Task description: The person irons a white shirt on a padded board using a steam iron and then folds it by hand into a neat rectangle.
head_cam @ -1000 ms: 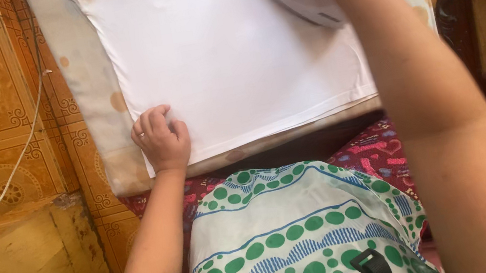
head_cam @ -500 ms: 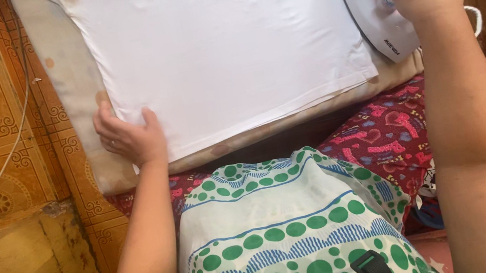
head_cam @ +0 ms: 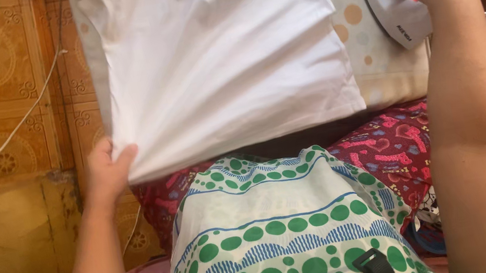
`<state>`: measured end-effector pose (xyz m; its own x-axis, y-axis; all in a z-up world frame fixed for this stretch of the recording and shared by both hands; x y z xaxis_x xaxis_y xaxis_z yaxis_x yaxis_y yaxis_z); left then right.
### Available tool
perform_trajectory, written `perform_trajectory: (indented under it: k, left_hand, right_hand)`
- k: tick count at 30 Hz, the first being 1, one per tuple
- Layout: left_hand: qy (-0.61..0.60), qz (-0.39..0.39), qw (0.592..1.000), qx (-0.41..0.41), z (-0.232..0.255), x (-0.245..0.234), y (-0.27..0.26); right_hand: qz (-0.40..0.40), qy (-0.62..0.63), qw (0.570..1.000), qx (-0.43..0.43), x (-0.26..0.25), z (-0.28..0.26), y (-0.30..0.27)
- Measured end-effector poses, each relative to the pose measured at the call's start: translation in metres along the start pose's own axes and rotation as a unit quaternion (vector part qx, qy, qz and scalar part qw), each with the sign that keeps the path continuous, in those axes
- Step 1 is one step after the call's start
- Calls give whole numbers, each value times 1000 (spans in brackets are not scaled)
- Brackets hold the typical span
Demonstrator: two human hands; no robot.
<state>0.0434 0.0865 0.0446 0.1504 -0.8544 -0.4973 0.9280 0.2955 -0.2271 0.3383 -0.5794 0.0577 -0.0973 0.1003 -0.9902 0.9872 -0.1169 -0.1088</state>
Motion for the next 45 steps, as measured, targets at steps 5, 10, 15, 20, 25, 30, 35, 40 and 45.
perform_trajectory:
  k: [5, 10, 15, 20, 25, 30, 35, 40, 45]
  left_hand:
    - [-94, -159, 964, -193, 1, 36, -53]
    - [85, -142, 978, 126, 114, 79, -57]
    - [92, -143, 916, 364, 205, 114, -65]
    - [7, -138, 875, 465, 219, 127, -48]
    - [179, -42, 888, 422, 165, 154, -17]
    - [117, -46, 912, 390, 133, 141, -15]
    - [107, -78, 914, 384, 121, 126, -33]
    - [110, -132, 922, 347, 121, 113, -64]
    - [127, -222, 925, 280, 139, 99, -80]
  right_hand:
    - [208, -73, 964, -147, -36, -49, -25]
    - [53, 235, 927, -289, -33, -168, -141]
    - [-210, 350, 800, -441, -5, -278, -281]
    - [-300, 581, 724, -220, -31, -226, -282]
    - [-323, 537, 604, -493, -124, -170, -266]
    - [104, 171, 969, -147, -112, -70, -147]
    - [133, -123, 978, -107, -66, -33, -57]
    - [-19, -33, 994, -105, -4, -16, 18]
    - [42, -21, 994, -97, 16, -27, 104]
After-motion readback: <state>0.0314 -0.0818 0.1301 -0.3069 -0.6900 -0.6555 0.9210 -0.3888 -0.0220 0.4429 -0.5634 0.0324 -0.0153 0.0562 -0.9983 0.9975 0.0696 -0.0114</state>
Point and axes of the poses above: each hand's wrist, its own y-axis towards the middle knuckle, its own x-axis out of the palm, z = x × y, the point moved 5 cm from there along y, towards the middle knuckle, and after that the axes turned 5 degrees about -y, right-handed, at the moved point
